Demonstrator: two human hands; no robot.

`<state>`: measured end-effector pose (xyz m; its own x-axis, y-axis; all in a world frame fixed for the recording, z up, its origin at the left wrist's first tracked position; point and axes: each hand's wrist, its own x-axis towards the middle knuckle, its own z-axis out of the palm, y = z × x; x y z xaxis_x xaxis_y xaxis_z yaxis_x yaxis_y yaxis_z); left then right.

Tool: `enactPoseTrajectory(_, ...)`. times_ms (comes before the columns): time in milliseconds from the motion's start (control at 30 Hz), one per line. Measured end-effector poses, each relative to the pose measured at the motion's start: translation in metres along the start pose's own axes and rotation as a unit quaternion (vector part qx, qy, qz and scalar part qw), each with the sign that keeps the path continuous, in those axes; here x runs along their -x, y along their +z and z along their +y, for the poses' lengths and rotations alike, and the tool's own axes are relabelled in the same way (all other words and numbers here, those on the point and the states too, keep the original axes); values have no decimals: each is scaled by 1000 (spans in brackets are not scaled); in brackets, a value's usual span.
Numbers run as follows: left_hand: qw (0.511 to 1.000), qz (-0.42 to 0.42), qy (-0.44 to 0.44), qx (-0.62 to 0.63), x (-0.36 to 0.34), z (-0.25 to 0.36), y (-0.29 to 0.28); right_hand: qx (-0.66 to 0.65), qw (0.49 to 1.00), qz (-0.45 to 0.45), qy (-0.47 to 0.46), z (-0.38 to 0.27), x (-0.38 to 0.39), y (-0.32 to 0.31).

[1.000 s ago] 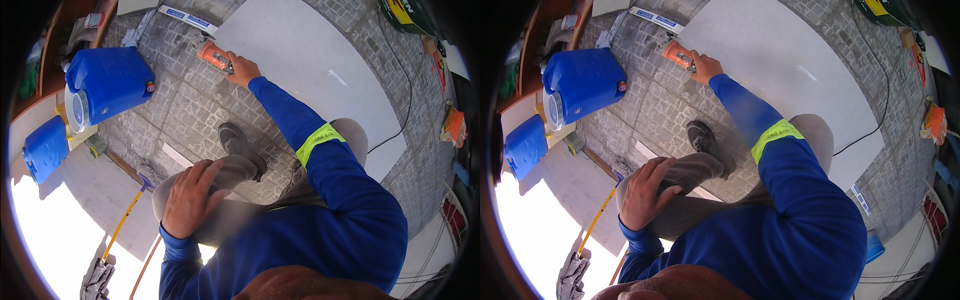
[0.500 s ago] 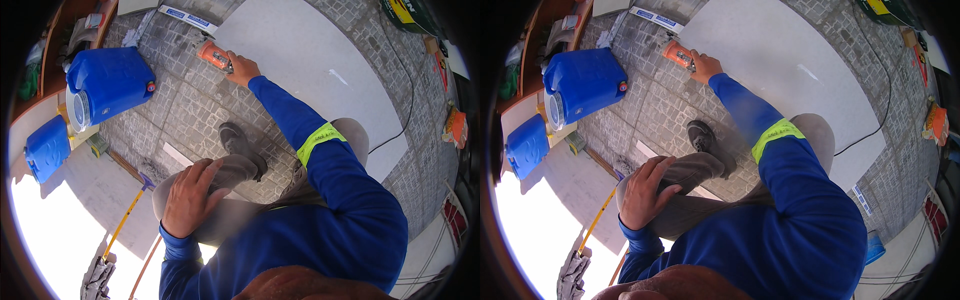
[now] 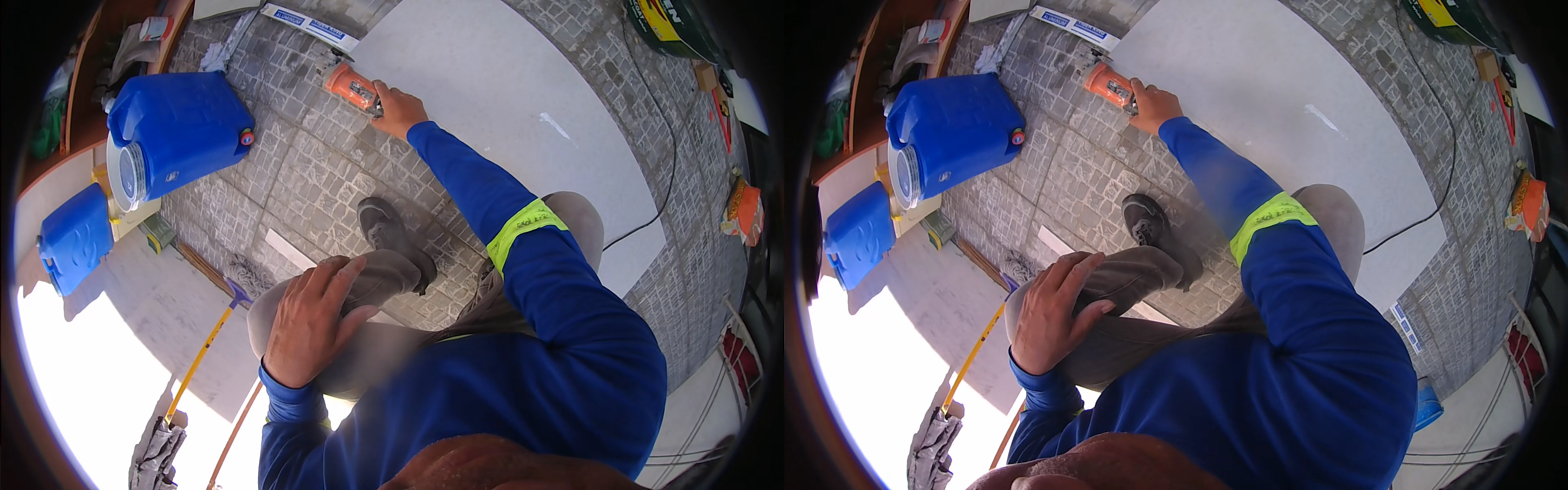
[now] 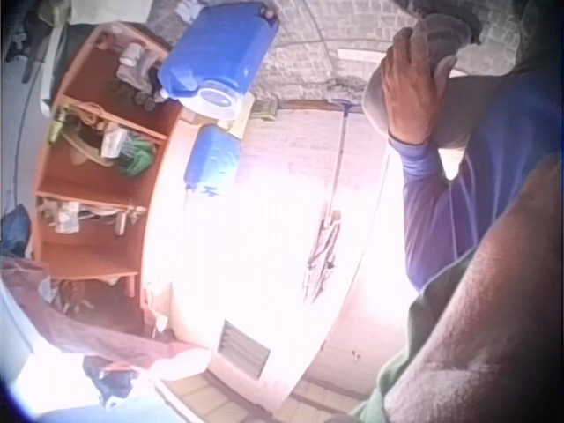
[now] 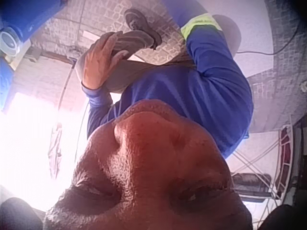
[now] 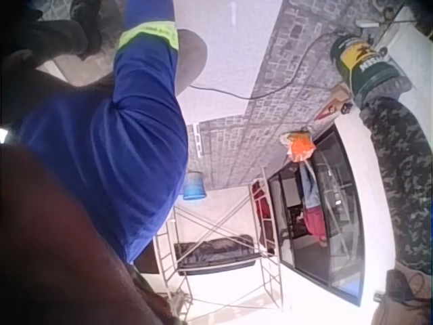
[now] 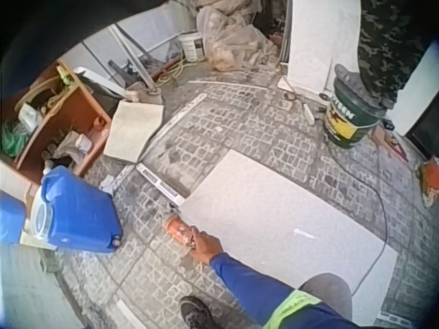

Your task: The person uses an angle grinder to cut a white wall panel, then carries the cut piece to a wall and fits it into place. They adjust the panel's position to align it with the wall surface.

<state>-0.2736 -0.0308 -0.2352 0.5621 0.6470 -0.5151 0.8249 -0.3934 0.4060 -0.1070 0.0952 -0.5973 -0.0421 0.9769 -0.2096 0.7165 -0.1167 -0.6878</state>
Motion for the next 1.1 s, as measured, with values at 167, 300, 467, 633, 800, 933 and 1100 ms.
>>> enactPoseTrajectory(167,1000,-1,-4,0,1,0,0,7,1000,-3,1,-1,0,0)
enactPoseTrajectory(300,1000,-1,-8,2,1,1,-1,6,1000,-1,0,-1,0,1)
enactPoseTrajectory(467,1000,-3,-6,9,2,1,-2,3,1000,-7,3,-1,-1,0)
enactPoseTrajectory(633,1000,-1,-7,2,2,1,-1,10,1000,-11,9,-3,-1,0)
enactPoseTrajectory(800,1000,5,5,11,2,0,-1,11,1000,-16,16,-6,-4,0)
enactPoseTrajectory(933,1000,5,1,11,2,0,-2,20,999,-31,26,-9,-6,-1)
enactPoseTrajectory(1100,1000,4,-5,4,3,1,-3,20,999,-25,35,-12,-3,-2)
